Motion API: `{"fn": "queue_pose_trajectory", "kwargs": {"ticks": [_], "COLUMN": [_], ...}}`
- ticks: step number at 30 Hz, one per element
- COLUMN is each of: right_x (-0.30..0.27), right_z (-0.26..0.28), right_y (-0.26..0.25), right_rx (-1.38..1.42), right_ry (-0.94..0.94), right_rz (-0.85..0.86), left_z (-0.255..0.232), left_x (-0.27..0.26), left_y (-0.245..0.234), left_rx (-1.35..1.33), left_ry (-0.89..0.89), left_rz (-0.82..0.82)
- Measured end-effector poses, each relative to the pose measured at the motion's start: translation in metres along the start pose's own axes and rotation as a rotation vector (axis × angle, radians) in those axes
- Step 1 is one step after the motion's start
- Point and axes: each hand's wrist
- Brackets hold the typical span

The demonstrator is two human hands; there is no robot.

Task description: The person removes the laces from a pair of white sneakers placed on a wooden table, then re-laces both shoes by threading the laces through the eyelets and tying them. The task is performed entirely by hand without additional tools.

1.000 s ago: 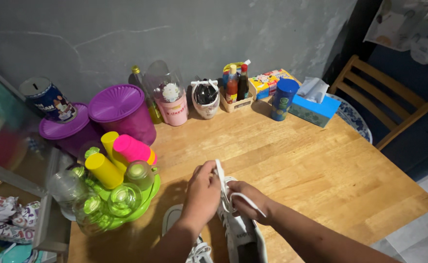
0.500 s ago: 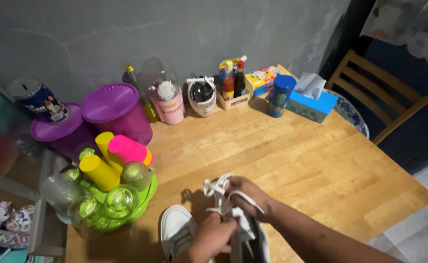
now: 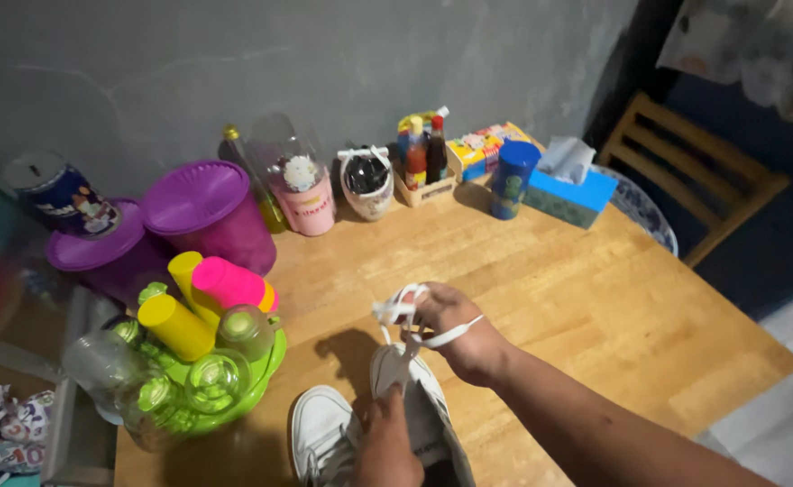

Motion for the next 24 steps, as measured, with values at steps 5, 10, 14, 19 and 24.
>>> {"fn": "queue_pose_trajectory", "kwargs": {"ticks": [5,10,14,19,24], "right_x": [0.008,0.001,-0.017,-0.027,-0.039], "right_z": [0.008,-0.013,-0.041,-0.039,-0.029], "right_y": [-0.002,-0.005,0.003,0.003,-0.010], "right_rx": [0.014,-0.615,-0.869,-1.376,-1.456], "right_ry": [-0.019,0.187,0.090,0.144,0.228], "right_rz": [-0.061,-0.053,0.076,0.313,0.072], "left_z": [-0.006,0.009,0.019,0.012,0.010], "left_x": [-0.016,-0.008,-0.001,0.008,0.003], "left_y": [-0.011,-0.026,-0.030,-0.030,-0.033], "left_rx": [-0.146,-0.217,-0.335,-0.428,-0.426], "left_ry": [-0.090,-0.187,-0.159,-0.229,-0.216], "left_rz": [-0.014,-0.068,0.238,0.296,0.217]}}
Point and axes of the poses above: each hand's wrist, its own x-axis towards the middle knuckle, its own y-axis out of the palm, z = x × y, and after that the axes turned 5 degrees about x, right-handed
